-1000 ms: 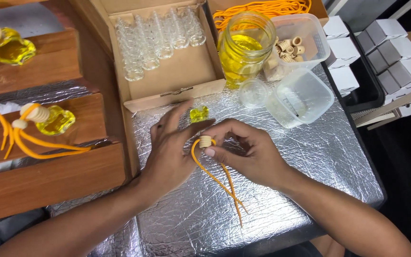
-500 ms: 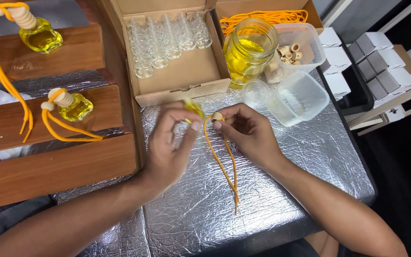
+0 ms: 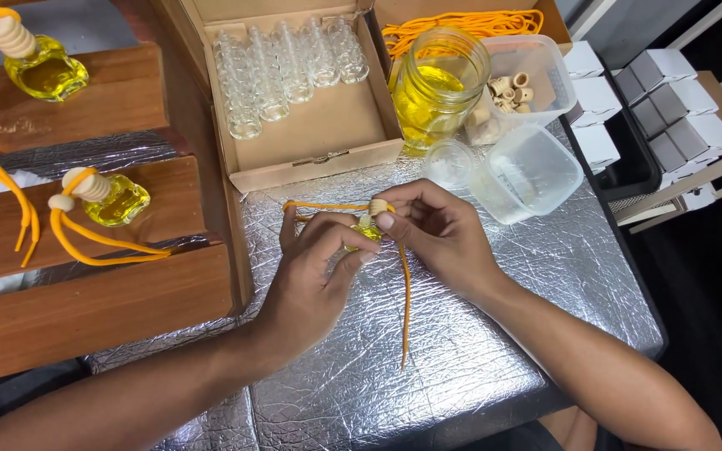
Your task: Assembling decorative perfume bottle caps by threading a string through a wooden bead and a cap component.
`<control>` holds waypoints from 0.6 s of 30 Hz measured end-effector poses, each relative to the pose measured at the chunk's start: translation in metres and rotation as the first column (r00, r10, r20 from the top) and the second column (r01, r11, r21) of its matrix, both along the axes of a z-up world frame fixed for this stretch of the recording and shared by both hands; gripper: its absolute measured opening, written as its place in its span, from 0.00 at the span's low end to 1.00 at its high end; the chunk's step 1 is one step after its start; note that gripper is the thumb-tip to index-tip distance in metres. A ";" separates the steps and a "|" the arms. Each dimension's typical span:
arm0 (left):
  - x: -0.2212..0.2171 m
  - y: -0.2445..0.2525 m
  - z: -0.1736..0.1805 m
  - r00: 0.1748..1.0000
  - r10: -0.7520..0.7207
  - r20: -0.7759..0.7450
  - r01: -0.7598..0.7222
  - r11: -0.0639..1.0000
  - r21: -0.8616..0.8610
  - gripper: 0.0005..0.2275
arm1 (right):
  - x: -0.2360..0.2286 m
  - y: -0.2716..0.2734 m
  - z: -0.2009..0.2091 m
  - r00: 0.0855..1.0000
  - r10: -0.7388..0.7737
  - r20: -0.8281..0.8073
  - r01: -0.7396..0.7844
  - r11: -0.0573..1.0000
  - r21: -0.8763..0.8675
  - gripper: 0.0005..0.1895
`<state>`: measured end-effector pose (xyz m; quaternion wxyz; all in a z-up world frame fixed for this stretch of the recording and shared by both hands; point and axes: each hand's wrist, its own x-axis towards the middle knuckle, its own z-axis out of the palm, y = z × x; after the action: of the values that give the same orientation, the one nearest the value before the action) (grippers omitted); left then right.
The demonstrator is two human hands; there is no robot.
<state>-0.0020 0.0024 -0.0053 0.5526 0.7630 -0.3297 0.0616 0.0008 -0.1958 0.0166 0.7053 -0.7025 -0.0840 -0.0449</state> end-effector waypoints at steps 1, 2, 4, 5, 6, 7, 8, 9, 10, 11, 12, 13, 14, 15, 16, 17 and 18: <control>0.002 0.001 -0.001 1.000 0.000 -0.002 0.000 1.000 0.000 0.05 | 0.000 -0.001 0.000 1.000 0.000 -0.002 0.000 1.000 0.000 0.13; 0.005 0.001 -0.003 1.000 -0.021 -0.011 0.021 0.999 -0.025 0.06 | 0.001 -0.002 -0.001 1.000 0.006 0.001 -0.006 1.000 0.010 0.14; 0.007 0.003 -0.004 0.999 -0.044 -0.022 0.043 0.998 -0.053 0.08 | 0.000 -0.002 0.000 1.000 0.010 0.002 -0.010 1.000 0.018 0.14; 0.007 0.004 -0.003 0.990 -0.094 -0.106 0.085 0.993 -0.088 0.06 | -0.001 -0.001 0.002 1.000 0.012 0.004 -0.012 1.000 0.028 0.15; 0.007 0.005 -0.003 0.972 -0.145 -0.186 0.123 0.984 -0.126 0.05 | -0.001 -0.001 0.003 1.000 0.014 0.005 -0.014 0.999 0.038 0.15; 0.004 0.005 -0.005 0.972 -0.145 -0.186 0.122 0.984 -0.127 0.05 | -0.002 -0.001 0.003 1.000 0.015 0.005 -0.015 0.999 0.037 0.15; 0.002 0.004 -0.008 0.960 -0.160 -0.231 0.123 0.978 -0.168 0.08 | -0.002 -0.001 0.004 1.000 0.019 0.006 -0.020 0.999 0.043 0.16; -0.001 0.004 -0.010 0.945 -0.177 -0.275 0.122 0.971 -0.208 0.12 | -0.003 -0.001 0.004 1.000 0.024 0.006 -0.025 0.998 0.049 0.16; 0.000 0.004 -0.005 0.945 -0.177 -0.276 0.121 0.970 -0.209 0.12 | -0.004 -0.002 0.003 1.000 0.025 0.005 -0.025 0.999 0.048 0.16; 0.000 0.004 0.000 0.939 -0.160 -0.304 0.095 0.971 -0.218 0.14 | -0.005 -0.003 0.002 0.999 0.037 0.008 -0.037 0.998 0.049 0.16; 0.000 0.004 0.005 0.932 -0.144 -0.331 0.069 0.971 -0.227 0.16 | -0.006 -0.004 0.000 0.999 0.049 0.011 -0.050 0.998 0.050 0.17; -0.001 0.003 0.002 0.932 -0.144 -0.332 0.069 0.971 -0.227 0.16 | -0.006 -0.003 0.002 0.999 0.049 0.010 -0.050 0.998 0.050 0.17; -0.002 0.003 0.000 0.930 -0.143 -0.340 0.071 0.974 -0.217 0.15 | -0.006 -0.003 0.003 0.998 0.053 0.015 -0.053 0.998 0.043 0.17; -0.002 0.003 -0.002 0.927 -0.143 -0.347 0.073 0.976 -0.207 0.14 | -0.006 -0.002 0.004 0.998 0.055 0.020 -0.056 0.998 0.036 0.16; 0.000 0.002 0.000 0.927 -0.144 -0.347 0.074 0.976 -0.207 0.14 | -0.007 -0.001 0.007 0.998 0.055 0.020 -0.056 0.998 0.036 0.16; 0.001 0.001 0.003 0.912 -0.157 -0.379 0.077 0.973 -0.216 0.13 | -0.008 0.000 0.009 0.998 0.058 0.020 -0.058 0.998 0.034 0.15; 0.002 0.001 0.006 0.896 -0.170 -0.411 0.081 0.971 -0.225 0.12 | -0.009 0.001 0.012 0.998 0.060 0.019 -0.061 0.998 0.032 0.13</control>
<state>0.0001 0.0031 0.0006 0.6888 0.6748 -0.2413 -0.1097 -0.0082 -0.1946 0.0286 0.7168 -0.6877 -0.1110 -0.0314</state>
